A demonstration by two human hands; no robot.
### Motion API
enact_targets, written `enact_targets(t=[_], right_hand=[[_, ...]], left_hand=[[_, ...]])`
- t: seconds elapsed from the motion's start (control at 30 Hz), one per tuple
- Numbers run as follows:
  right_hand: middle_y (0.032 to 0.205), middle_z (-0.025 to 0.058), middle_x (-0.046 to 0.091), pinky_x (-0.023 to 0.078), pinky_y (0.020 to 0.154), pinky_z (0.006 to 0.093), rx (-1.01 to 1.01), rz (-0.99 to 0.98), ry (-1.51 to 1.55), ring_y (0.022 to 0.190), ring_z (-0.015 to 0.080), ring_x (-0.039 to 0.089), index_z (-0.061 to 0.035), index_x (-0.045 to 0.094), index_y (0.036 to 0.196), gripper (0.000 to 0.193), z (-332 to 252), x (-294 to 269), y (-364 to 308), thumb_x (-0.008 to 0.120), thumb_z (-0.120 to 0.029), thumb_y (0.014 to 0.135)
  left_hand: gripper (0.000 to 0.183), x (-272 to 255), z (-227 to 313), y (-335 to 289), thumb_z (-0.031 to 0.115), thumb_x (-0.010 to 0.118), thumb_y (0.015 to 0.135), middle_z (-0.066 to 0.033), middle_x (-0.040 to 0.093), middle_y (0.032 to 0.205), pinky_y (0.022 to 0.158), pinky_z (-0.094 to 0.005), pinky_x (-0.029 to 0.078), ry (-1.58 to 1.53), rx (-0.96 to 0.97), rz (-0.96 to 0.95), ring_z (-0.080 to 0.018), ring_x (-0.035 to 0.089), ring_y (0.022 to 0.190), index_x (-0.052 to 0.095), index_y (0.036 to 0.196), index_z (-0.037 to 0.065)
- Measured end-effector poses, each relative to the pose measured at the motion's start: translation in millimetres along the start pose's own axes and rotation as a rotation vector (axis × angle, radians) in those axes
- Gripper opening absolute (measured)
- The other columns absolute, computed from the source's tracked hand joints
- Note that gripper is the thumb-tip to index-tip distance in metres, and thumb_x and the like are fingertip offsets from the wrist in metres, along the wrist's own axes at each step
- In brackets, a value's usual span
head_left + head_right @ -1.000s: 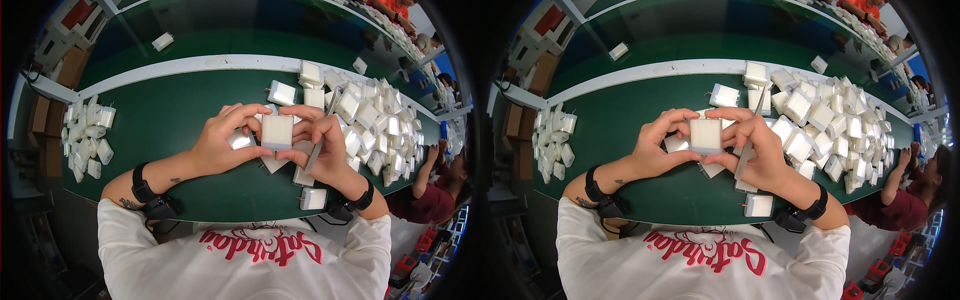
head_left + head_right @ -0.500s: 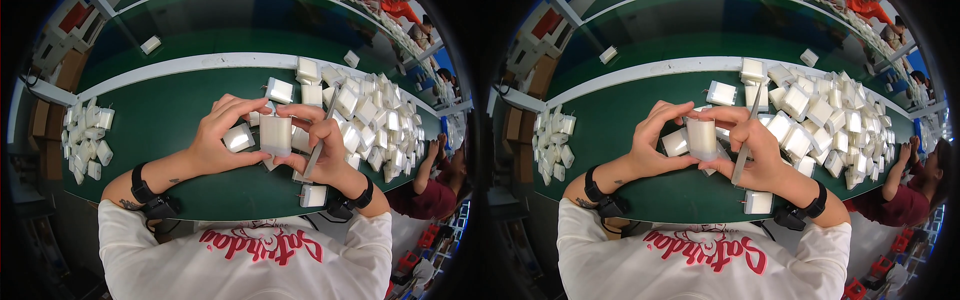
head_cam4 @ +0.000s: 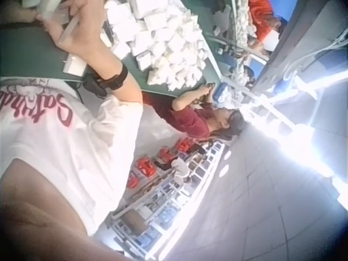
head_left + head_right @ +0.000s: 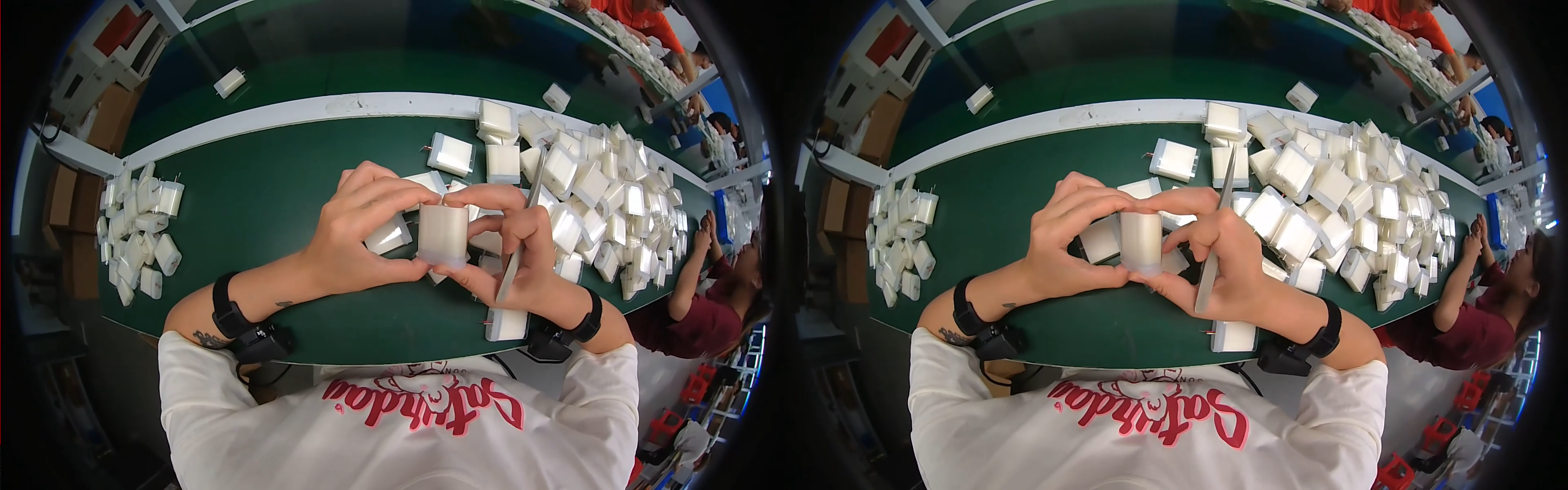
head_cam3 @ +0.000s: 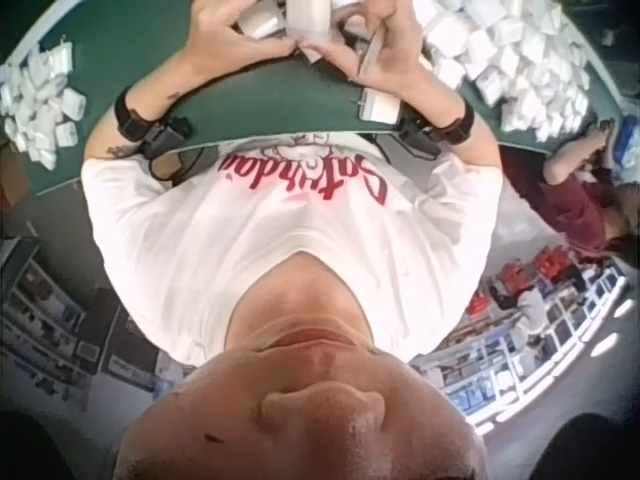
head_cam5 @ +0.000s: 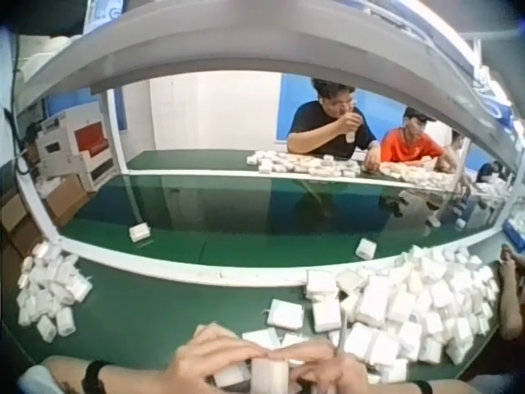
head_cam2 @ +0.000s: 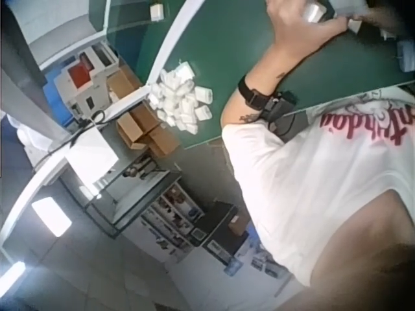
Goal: Inspecting and assembling small white rectangular electronic components or housings on a factory assembly line using tweezers.
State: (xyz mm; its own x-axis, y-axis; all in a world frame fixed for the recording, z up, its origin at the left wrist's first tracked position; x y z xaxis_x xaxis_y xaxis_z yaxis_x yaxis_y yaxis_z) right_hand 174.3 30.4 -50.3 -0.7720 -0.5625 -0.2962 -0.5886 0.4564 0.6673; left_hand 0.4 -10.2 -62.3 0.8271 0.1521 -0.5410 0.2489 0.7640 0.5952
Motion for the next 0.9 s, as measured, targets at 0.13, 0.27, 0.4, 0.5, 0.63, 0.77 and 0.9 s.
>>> enact_targets(t=[0.13, 0.27, 0.4, 0.5, 0.63, 0.77, 0.9], right_hand=[[0.129, 0.0312, 0.052, 0.063, 0.079, 0.0377, -0.034, -0.019, -0.003, 0.118, 0.0352, 0.059, -0.0062, 0.032, 0.092, 0.051, -3.1, 1.8, 3.5, 0.080, -0.001, 0.077], [0.135, 0.0315, 0.047, 0.060, 0.089, 0.0432, 0.018, -0.062, 0.085, 0.126, 0.0384, 0.053, -0.0068, 0.030, 0.093, 0.049, 1.7, 1.8, 3.6, 0.077, 0.000, 0.081], [0.139, 0.0314, 0.043, 0.057, 0.095, 0.0462, 0.190, -0.083, 0.255, 0.132, 0.0402, 0.047, -0.0084, 0.029, 0.095, 0.041, 11.9, 2.1, 6.2, 0.069, 0.001, 0.087], [0.140, 0.0302, 0.043, 0.057, 0.096, 0.0458, 0.222, -0.084, 0.297, 0.133, 0.0394, 0.046, -0.0096, 0.030, 0.095, 0.042, 16.0, 2.5, 6.0, 0.069, 0.000, 0.087], [0.143, 0.0274, 0.044, 0.053, 0.098, 0.0465, 0.169, -0.117, 0.111, 0.133, 0.0395, 0.047, -0.0111, 0.032, 0.094, 0.047, 11.8, -4.5, 9.2, 0.077, -0.006, 0.082], [0.139, 0.0245, 0.052, 0.051, 0.092, 0.0401, 0.209, -0.112, -0.158, 0.124, 0.0359, 0.055, -0.0093, 0.036, 0.089, 0.049, 2.4, -18.7, 19.5, 0.083, -0.010, 0.076], [0.119, 0.0192, 0.064, 0.047, 0.079, 0.0367, 0.276, -0.160, -0.555, 0.095, 0.0334, 0.058, -0.0052, 0.039, 0.084, 0.043, 1.9, -55.9, 42.7, 0.080, -0.011, 0.078]], left_hand=[[0.058, -2.1, 1.3, 0.3, 0.014, 0.086, 0.054, -0.0060, 0.069, 0.107, 0.082, -0.0356, 0.041, -0.016, 0.016, 0.061, -0.0263, 0.057, 0.095, 0.068, 0.109, 0.005], [0.057, -6.5, 1.2, -0.5, 0.016, 0.088, 0.056, -0.0075, 0.068, 0.104, 0.080, -0.0368, 0.045, 0.025, 0.067, 0.136, -0.0264, 0.057, 0.094, 0.068, 0.109, 0.004], [0.055, -12.3, 1.3, -0.8, 0.017, 0.089, 0.059, -0.0068, 0.066, 0.097, 0.076, -0.0349, 0.047, 0.061, 0.045, 0.195, -0.0239, 0.056, 0.089, 0.069, 0.109, 0.006], [0.056, -10.5, 0.0, -0.4, 0.017, 0.089, 0.059, -0.0045, 0.065, 0.089, 0.073, -0.0324, 0.047, 0.034, 0.064, 0.197, -0.0221, 0.057, 0.085, 0.069, 0.110, 0.007], [0.060, -6.9, -2.3, -0.1, 0.015, 0.089, 0.061, -0.0046, 0.065, 0.082, 0.074, -0.0304, 0.048, -0.031, 0.030, 0.188, -0.0204, 0.058, 0.083, 0.067, 0.116, 0.007], [0.066, -5.3, -26.7, -4.8, 0.006, 0.083, 0.072, -0.0070, 0.067, 0.093, 0.080, -0.0279, 0.047, -0.276, -0.327, 0.155, -0.0138, 0.058, 0.087, 0.053, 0.131, 0.001], [0.085, -21.6, -58.2, -2.8, -0.003, 0.071, 0.084, -0.0141, 0.064, 0.122, 0.089, -0.0262, 0.045, -0.445, -0.322, 0.413, -0.0111, 0.053, 0.101, 0.021, 0.153, -0.001]])
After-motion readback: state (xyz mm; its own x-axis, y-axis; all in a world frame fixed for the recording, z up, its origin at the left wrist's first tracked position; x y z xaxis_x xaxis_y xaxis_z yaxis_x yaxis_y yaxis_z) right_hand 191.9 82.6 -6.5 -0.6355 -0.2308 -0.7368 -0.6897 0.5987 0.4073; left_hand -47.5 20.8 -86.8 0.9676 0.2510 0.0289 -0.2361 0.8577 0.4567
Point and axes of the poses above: each hand's wrist, its own y-axis towards the middle knuckle, its own x-axis out of the palm, z = x × y, the point moved 5 cm from there along y, towards the middle knuckle
